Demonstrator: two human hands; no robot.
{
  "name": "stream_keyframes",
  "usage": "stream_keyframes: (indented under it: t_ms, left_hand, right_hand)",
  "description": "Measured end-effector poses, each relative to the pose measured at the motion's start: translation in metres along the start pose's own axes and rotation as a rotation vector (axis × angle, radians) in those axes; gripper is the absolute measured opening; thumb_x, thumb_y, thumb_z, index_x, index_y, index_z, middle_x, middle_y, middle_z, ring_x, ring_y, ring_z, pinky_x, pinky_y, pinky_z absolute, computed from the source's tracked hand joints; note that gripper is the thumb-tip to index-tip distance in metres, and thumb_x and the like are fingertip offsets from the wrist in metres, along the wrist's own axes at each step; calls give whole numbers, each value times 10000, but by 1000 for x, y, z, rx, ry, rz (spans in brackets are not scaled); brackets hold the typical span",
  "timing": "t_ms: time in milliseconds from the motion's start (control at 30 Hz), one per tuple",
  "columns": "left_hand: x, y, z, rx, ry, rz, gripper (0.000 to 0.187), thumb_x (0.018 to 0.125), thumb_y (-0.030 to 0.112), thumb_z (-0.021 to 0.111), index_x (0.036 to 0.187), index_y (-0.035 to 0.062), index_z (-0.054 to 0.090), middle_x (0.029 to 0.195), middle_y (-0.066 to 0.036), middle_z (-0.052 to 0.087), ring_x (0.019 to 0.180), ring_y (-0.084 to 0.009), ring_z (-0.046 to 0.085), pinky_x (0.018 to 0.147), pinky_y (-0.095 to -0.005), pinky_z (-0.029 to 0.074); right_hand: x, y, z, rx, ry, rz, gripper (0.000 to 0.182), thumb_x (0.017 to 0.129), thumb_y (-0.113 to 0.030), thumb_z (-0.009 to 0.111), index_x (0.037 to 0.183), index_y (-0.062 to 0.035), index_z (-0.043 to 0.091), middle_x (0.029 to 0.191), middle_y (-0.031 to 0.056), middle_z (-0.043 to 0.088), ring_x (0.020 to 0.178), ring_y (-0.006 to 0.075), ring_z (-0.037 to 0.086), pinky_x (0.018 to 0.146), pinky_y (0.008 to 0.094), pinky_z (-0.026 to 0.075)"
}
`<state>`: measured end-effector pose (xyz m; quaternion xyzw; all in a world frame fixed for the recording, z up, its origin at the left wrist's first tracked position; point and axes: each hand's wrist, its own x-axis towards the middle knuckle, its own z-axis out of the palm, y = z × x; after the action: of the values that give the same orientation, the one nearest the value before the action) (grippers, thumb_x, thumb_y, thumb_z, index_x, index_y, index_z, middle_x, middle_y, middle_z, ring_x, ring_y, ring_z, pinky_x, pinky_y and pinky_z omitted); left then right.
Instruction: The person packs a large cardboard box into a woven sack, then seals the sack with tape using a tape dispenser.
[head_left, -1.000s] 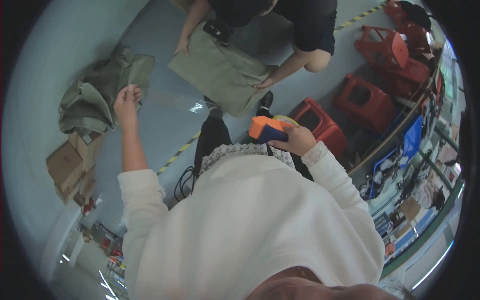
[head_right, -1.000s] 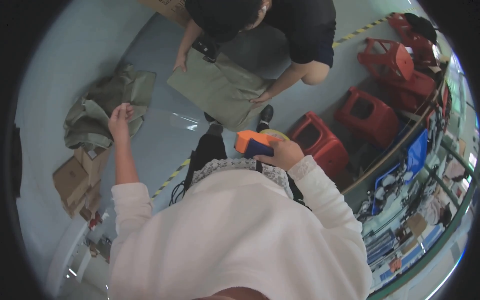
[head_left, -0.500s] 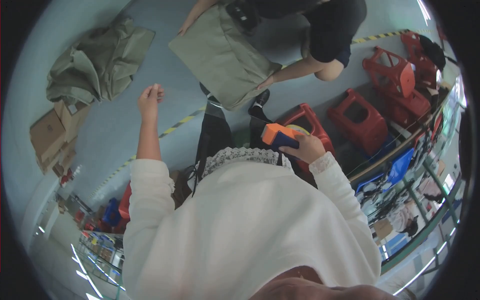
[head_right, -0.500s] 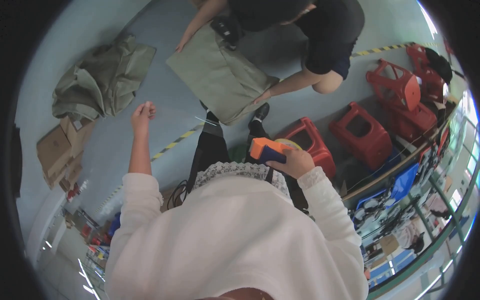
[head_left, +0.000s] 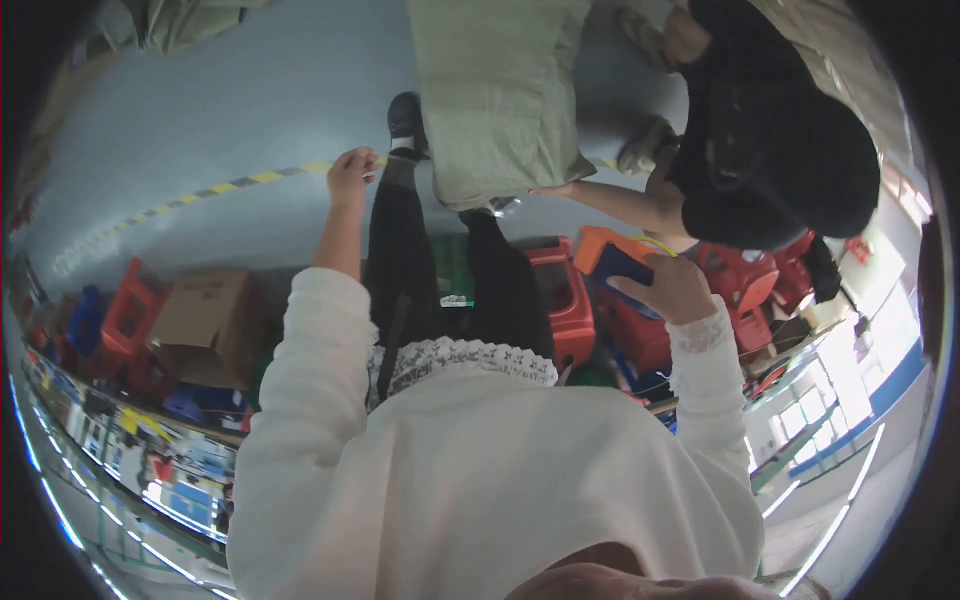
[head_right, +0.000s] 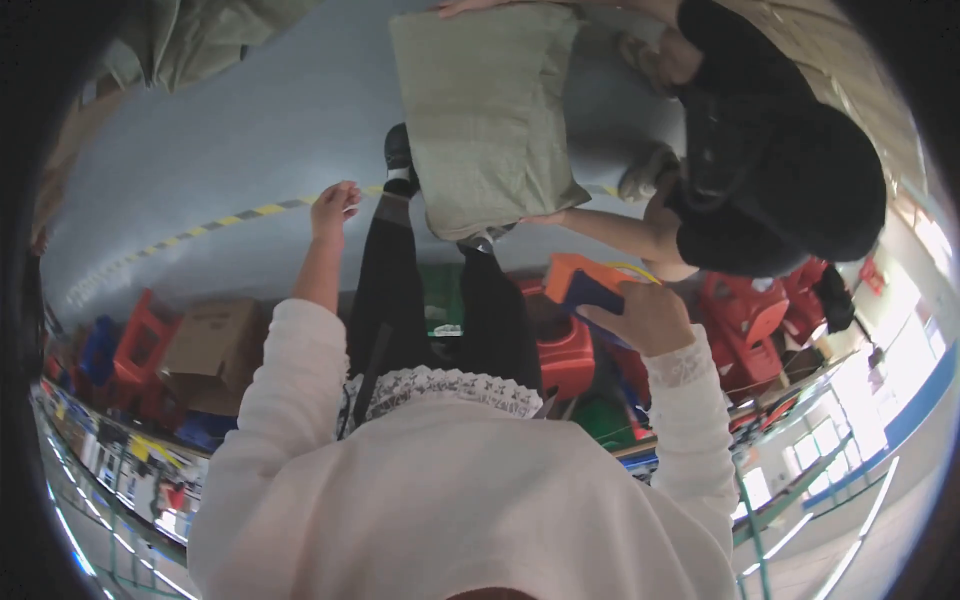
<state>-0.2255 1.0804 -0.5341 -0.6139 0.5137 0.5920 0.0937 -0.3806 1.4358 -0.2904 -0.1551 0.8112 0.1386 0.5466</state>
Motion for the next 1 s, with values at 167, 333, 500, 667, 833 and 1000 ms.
stream_keyframes:
  t_ms: [167, 333, 500, 667, 833, 1000]
  left_hand:
    - [8, -55, 35, -117, 51, -116, 210, 851, 189, 515, 866, 18, 637, 751, -74, 639, 643, -135, 593, 547, -238, 479]
    - [43, -97, 51, -203, 156, -136, 198, 870, 178, 506, 806, 36, 628, 719, -42, 626, 625, -120, 583, 546, -229, 476]
    - [76, -145, 68, -208, 165, -167, 205, 850, 201, 522, 854, 38, 648, 751, -75, 643, 633, -161, 599, 556, -266, 485]
    - [98, -172, 91, -118, -44, -381, 508, 823, 425, 432, 1184, 96, 292, 1184, -124, 312, 1090, -323, 354, 879, -452, 343]
    - [89, -160, 73, -59, -70, -281, 944, 797, 500, 512, 1378, 67, -92, 1450, -103, -98, 1339, -283, -10, 1089, -433, 99]
    - [48, -152, 95, -62, -39, -156, 592, 918, 466, 229, 1311, 31, 318, 1324, -174, 353, 1244, -312, 313, 1036, -367, 233]
  right_hand:
    - [36, 5, -13, -111, 4, -4, 639, 707, -694, 478, 670, -56, 512, 583, 86, 529, 588, 260, 523, 573, 365, 379]
    - [68, -19, -27, -155, -56, -30, 577, 732, -645, 490, 730, -71, 547, 626, 71, 570, 589, 244, 558, 545, 345, 412]
    - [87, -40, -22, -153, -85, -58, 550, 747, -606, 497, 793, -60, 546, 704, 93, 600, 636, 278, 592, 573, 354, 434]
    - [103, -46, -9, -149, -131, 91, 579, 741, -604, 519, 930, -60, 575, 763, 101, 630, 690, 259, 608, 648, 333, 450]
    - [116, -35, 0, -111, -184, 165, 610, 738, -620, 525, 990, -67, 572, 822, 75, 642, 725, 214, 631, 673, 278, 493]
    - [146, -32, 10, -173, -140, 171, 612, 718, -654, 463, 934, -99, 605, 830, 147, 634, 799, 314, 597, 661, 359, 421]
